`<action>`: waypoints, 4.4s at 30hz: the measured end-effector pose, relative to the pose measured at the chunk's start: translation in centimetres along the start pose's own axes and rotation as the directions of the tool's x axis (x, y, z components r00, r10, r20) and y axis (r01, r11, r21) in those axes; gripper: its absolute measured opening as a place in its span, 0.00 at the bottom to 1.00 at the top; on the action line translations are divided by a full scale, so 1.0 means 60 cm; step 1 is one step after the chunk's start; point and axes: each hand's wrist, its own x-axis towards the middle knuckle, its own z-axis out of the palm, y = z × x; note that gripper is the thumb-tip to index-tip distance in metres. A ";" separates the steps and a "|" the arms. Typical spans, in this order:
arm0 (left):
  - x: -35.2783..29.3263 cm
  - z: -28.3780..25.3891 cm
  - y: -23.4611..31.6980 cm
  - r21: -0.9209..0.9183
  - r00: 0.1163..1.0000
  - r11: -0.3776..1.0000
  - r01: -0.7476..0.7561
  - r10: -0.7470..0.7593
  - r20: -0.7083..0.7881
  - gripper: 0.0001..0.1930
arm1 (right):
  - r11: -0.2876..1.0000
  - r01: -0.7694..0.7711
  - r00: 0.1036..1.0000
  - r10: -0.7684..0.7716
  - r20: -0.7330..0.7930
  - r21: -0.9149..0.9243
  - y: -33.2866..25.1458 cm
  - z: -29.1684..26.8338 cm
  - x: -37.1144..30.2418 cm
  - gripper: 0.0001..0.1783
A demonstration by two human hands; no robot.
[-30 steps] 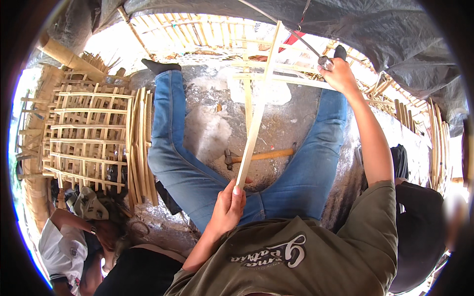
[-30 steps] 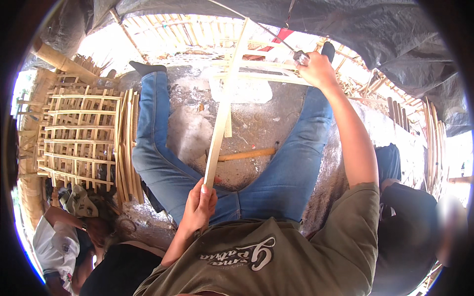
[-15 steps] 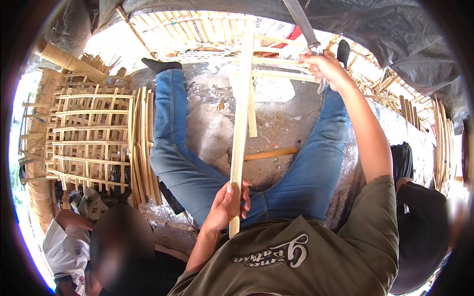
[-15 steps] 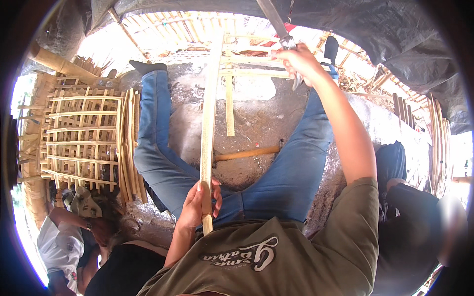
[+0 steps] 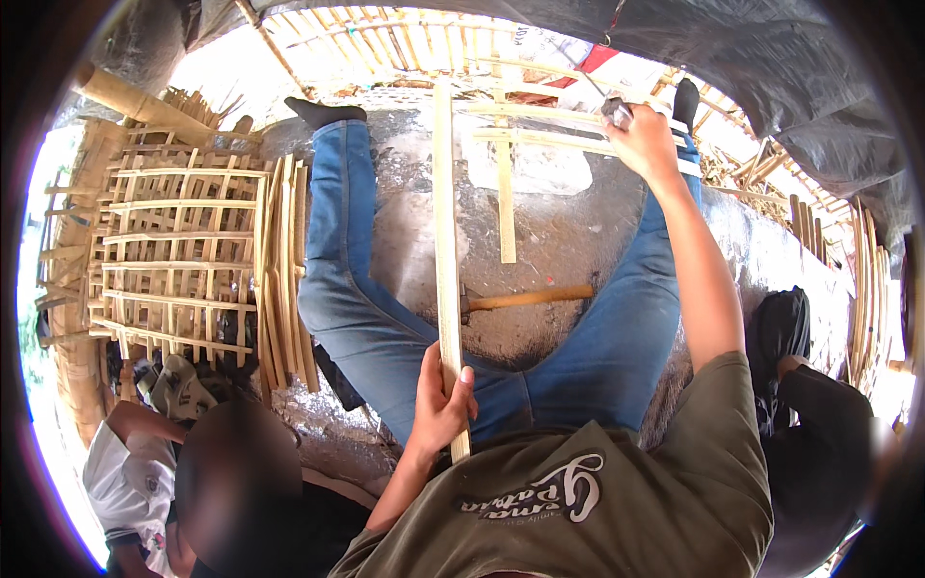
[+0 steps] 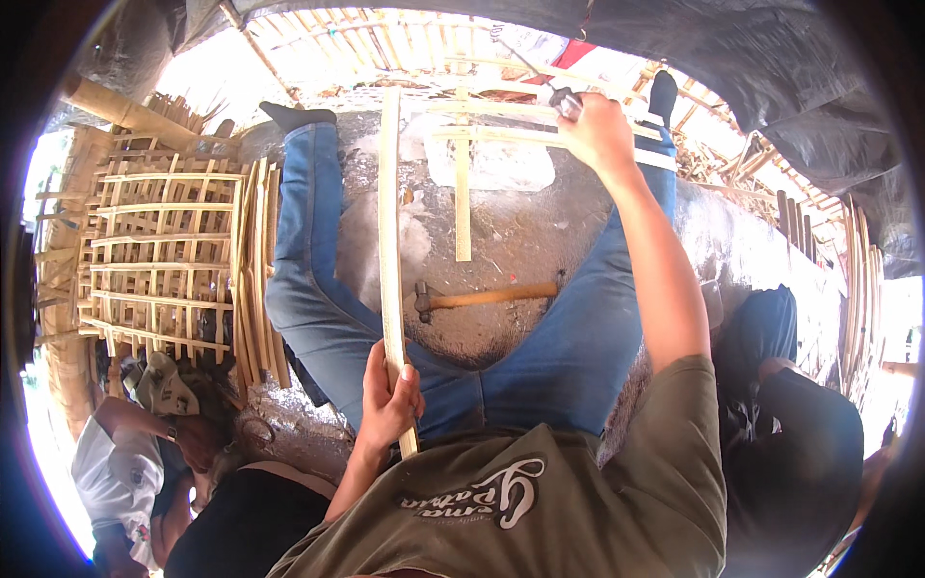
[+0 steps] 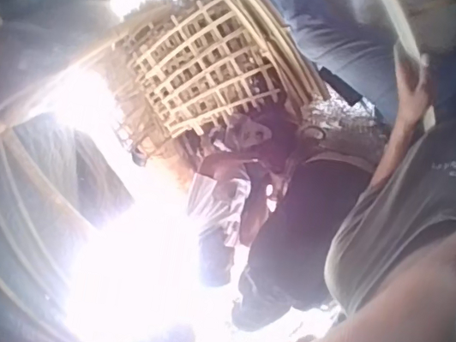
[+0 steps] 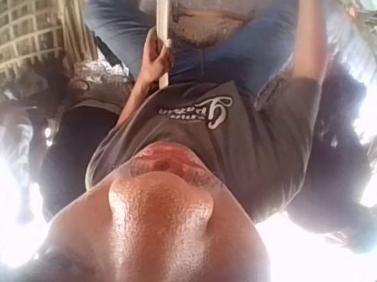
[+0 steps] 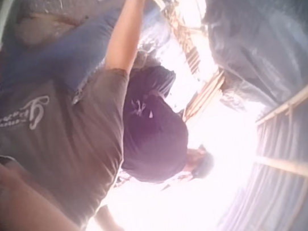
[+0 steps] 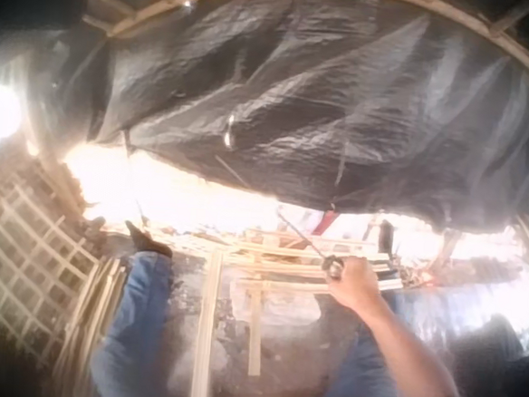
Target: The person sits on the floor and uses a curved blade to shave thin bamboo strips, holding the strip with one hand and drawing the blade along its length repeatedly. The person occasionally pauses to inspect the strip before continuing to shave it.
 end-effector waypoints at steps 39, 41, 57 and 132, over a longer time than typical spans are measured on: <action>-0.019 0.093 0.049 0.552 0.959 0.789 -0.269 0.274 0.076 0.29 | 0.850 0.283 0.948 -0.178 0.263 -0.444 -0.058 -0.082 -0.141 0.15; -0.020 0.093 0.050 0.553 0.961 0.789 -0.267 0.263 0.087 0.29 | 0.852 0.302 0.943 -0.202 0.264 -0.427 -0.048 -0.083 -0.144 0.15; -0.041 0.094 0.046 0.481 0.950 0.820 -0.310 0.279 0.137 0.29 | 0.873 0.007 0.991 0.059 0.121 -0.488 -0.007 -0.133 -0.070 0.14; -0.008 0.082 0.041 0.110 0.992 0.994 0.009 -0.023 0.127 0.22 | 0.913 -0.218 0.975 0.222 -0.029 -0.346 0.125 -0.077 -0.032 0.15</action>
